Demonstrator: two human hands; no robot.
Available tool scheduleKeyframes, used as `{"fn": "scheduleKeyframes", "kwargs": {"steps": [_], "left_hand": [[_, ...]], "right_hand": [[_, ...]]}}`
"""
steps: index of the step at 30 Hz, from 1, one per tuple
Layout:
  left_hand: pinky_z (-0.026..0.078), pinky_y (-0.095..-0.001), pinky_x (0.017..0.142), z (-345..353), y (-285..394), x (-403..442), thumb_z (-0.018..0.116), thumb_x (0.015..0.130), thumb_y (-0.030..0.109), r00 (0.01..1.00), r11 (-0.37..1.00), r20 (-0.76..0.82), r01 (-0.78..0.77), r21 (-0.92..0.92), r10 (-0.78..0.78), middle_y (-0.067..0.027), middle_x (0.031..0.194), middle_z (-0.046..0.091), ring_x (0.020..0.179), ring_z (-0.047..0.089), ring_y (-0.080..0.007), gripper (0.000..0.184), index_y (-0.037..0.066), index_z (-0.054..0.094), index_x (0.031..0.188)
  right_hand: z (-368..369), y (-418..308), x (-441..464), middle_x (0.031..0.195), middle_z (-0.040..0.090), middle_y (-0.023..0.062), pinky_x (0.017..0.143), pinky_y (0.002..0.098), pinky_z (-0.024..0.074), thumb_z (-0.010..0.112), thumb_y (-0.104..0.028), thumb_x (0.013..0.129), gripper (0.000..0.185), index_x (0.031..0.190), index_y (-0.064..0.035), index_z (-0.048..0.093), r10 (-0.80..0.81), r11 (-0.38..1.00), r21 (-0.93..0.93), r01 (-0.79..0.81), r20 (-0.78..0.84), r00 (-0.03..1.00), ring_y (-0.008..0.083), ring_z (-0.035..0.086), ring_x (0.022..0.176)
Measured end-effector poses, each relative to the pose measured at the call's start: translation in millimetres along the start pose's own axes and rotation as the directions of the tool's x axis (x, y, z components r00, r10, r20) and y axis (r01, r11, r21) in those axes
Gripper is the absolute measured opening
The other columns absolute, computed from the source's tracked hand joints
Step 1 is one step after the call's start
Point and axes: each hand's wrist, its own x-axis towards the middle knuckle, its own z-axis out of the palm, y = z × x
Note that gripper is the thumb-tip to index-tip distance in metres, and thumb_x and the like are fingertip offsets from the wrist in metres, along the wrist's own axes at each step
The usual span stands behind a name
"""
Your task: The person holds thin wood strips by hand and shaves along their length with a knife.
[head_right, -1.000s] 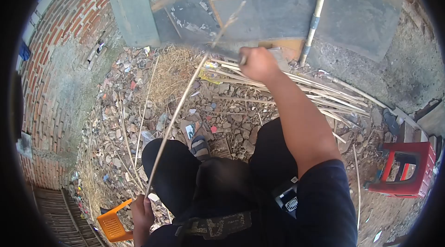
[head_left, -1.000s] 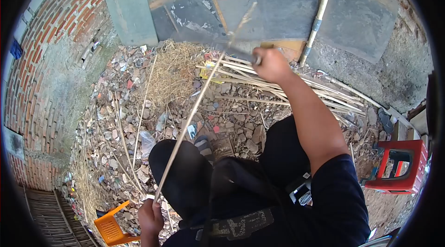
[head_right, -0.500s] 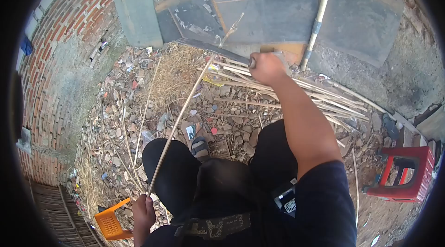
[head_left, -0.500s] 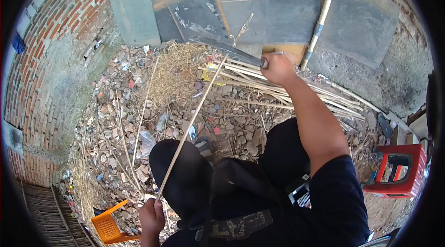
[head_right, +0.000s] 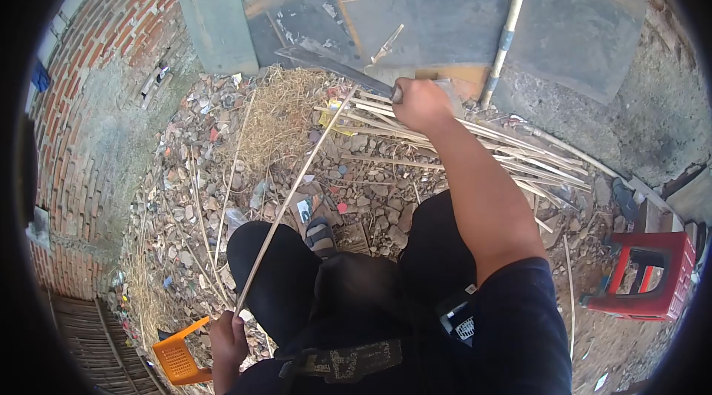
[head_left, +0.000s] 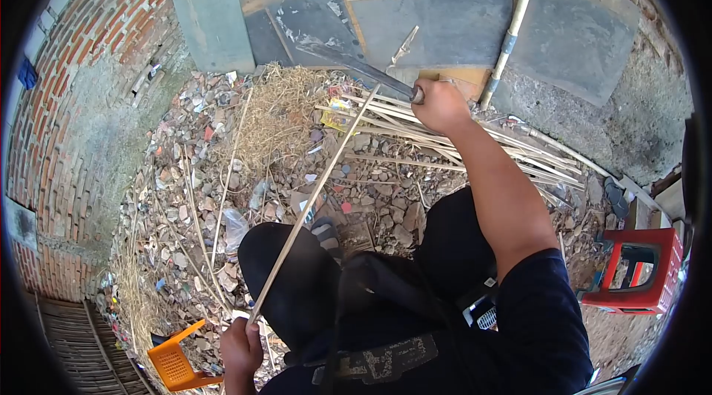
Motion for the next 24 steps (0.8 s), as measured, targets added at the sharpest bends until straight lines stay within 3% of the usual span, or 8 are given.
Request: {"fn": "scheduleKeyframes", "kwargs": {"steps": [2,5,8,11,14,18,21,24], "left_hand": [[0.041,-0.0548,0.053,0,0,2,0.051,0.103,0.031,1.0,1.0,0.009,-0.008,-0.024,0.008,-0.0237,0.063,0.057,0.059,0.059,-0.0492,0.038,0.002,0.055,0.079],[0.041,-0.0539,0.054,0,-3,6,0.05,0.104,0.033,0.999,0.998,0.027,-0.027,-0.05,0.028,-0.0233,0.064,0.057,0.06,0.059,-0.0483,0.04,0.002,0.054,0.078],[0.042,-0.0533,0.054,-3,-3,9,0.05,0.105,0.035,0.999,0.998,0.049,-0.008,-0.065,0.011,-0.023,0.064,0.057,0.061,0.059,-0.0479,0.043,0.002,0.054,0.078],[0.041,-0.0531,0.054,7,-15,-1,0.049,0.105,0.037,1.0,0.999,0.005,-0.011,-0.035,0.011,-0.0228,0.063,0.055,0.06,0.058,-0.0484,0.046,0.001,0.053,0.077],[0.041,-0.0531,0.054,-1,-8,0,0.048,0.105,0.037,0.999,0.997,0.036,0.017,-0.071,-0.014,-0.0231,0.062,0.054,0.06,0.057,-0.0486,0.046,0.001,0.053,0.076],[0.04,-0.0527,0.053,5,-10,2,0.047,0.106,0.037,1.0,0.995,0.024,-0.006,-0.104,0.009,-0.0224,0.06,0.052,0.058,0.056,-0.048,0.048,0.001,0.051,0.075],[0.04,-0.0527,0.052,3,-6,4,0.046,0.107,0.038,0.999,0.994,0.053,0.006,-0.106,0.0,-0.0213,0.059,0.052,0.057,0.056,-0.0473,0.048,0.002,0.051,0.076],[0.04,-0.053,0.052,10,-22,-3,0.046,0.107,0.04,0.998,0.998,-0.03,-0.055,-0.039,0.054,-0.0204,0.059,0.053,0.057,0.056,-0.0471,0.049,0.002,0.052,0.077]], "right_hand": [[-8,-1,-6,0.088,0.075,0.0165,0.08,0.049,0.0578,0.067,-0.017,0.08,0.022,0.1,-0.0129,0.074,-0.07,0.997,0.035,0.069,0.023,0.997,0.0379,0.072,0.084],[-16,-11,-15,0.086,0.075,0.0162,0.079,0.0489,0.0577,0.069,-0.018,0.079,0.022,0.099,-0.0126,0.074,-0.331,0.941,-0.031,0.337,0.116,0.936,0.0377,0.072,0.082],[-26,-24,-16,0.087,0.074,0.0169,0.08,0.0494,0.0576,0.068,-0.018,0.081,0.019,0.098,-0.012,0.073,-0.374,0.911,-0.124,0.394,0.157,0.914,0.0385,0.072,0.082],[-2,13,4,0.086,0.074,0.0181,0.081,0.0498,0.0574,0.066,-0.019,0.083,0.017,0.097,-0.0116,0.072,0.057,0.994,0.104,-0.046,-0.101,0.993,0.0393,0.072,0.082],[-6,5,-2,0.086,0.074,0.0192,0.083,0.0501,0.057,0.065,-0.019,0.085,0.017,0.098,-0.0112,0.072,0.067,0.998,-0.005,-0.068,-0.088,0.994,0.0398,0.072,0.084],[-15,4,-11,0.091,0.074,0.0188,0.081,0.0482,0.0578,0.067,-0.018,0.08,0.021,0.1,-0.0125,0.072,-0.21,0.976,0.063,0.207,0.052,0.976,0.0381,0.072,0.088],[-28,-23,-20,0.09,0.074,0.0188,0.079,0.0471,0.0582,0.069,-0.018,0.078,0.022,0.1,-0.0135,0.072,-0.364,0.924,-0.069,0.377,0.15,0.919,0.0374,0.072,0.087],[-12,3,-4,0.091,0.075,0.0191,0.082,0.0476,0.0582,0.069,-0.019,0.079,0.026,0.103,-0.0131,0.073,-0.123,0.992,-0.017,0.123,0.045,0.991,0.0379,0.072,0.088]]}}
